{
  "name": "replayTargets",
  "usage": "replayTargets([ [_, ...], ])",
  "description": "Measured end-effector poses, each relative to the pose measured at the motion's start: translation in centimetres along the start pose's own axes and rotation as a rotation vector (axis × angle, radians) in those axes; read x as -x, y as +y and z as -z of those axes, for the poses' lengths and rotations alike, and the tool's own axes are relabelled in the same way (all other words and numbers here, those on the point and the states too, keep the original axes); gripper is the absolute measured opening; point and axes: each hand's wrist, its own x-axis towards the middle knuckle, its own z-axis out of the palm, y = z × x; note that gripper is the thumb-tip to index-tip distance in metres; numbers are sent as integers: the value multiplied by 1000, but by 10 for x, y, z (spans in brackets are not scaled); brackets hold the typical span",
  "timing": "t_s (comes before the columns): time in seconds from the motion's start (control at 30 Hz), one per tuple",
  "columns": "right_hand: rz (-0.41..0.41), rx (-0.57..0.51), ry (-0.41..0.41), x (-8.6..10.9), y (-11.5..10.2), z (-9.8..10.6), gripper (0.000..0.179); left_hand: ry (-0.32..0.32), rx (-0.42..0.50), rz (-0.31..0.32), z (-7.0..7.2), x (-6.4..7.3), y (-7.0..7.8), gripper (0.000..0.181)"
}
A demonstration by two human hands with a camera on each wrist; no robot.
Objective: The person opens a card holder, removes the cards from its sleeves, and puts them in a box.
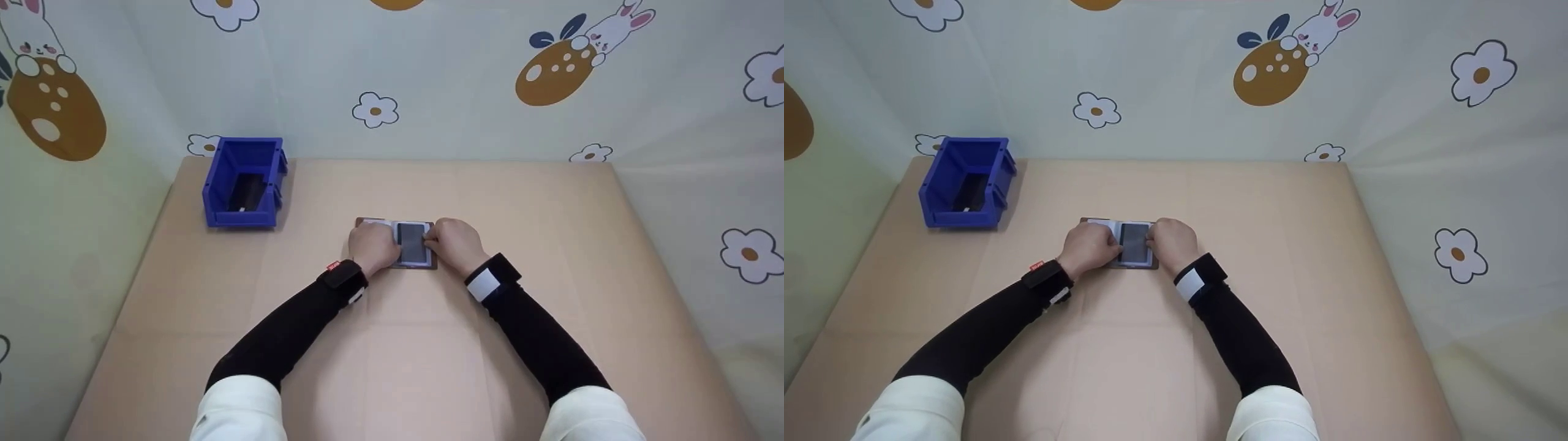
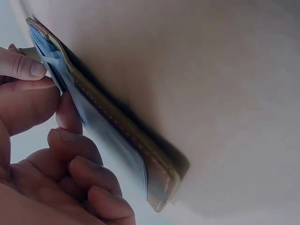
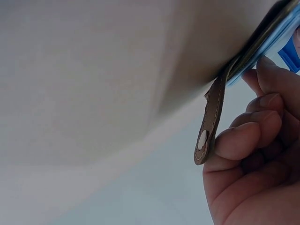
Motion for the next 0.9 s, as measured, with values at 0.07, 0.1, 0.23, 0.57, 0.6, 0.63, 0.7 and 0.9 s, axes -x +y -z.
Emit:
replayTargets([
  [0.07, -1, 1, -1, 0, 0, 0, 7, -2, 6, 6, 0, 0, 0, 27],
  [0.1, -3, 1, -2, 0, -1, 0, 8, -1, 8, 8, -1, 0, 0, 27],
  [0.23, -10, 5, -4, 0, -1, -1, 8, -9, 27, 22, -1, 0, -1, 30],
  [0.57, -27, -21, 3, 0, 1, -2, 9, -48, 29, 24, -3, -1, 0, 31],
  [0.6, -29, -20, 4, 0, 1, -2, 9, -48, 25, 21, -3, -1, 0, 31],
  [0.63, -30, -20, 6, 0, 1, -2, 9, -48, 22, 19, -3, -1, -1, 31],
  [0.7, -35, -19, 11, 0, 0, -1, 8, -50, 23, 20, -3, -1, -1, 31],
  [0.9, -44, 0, 20, 0, -2, -1, 10, -62, 12, 22, -5, -2, -2, 32],
])
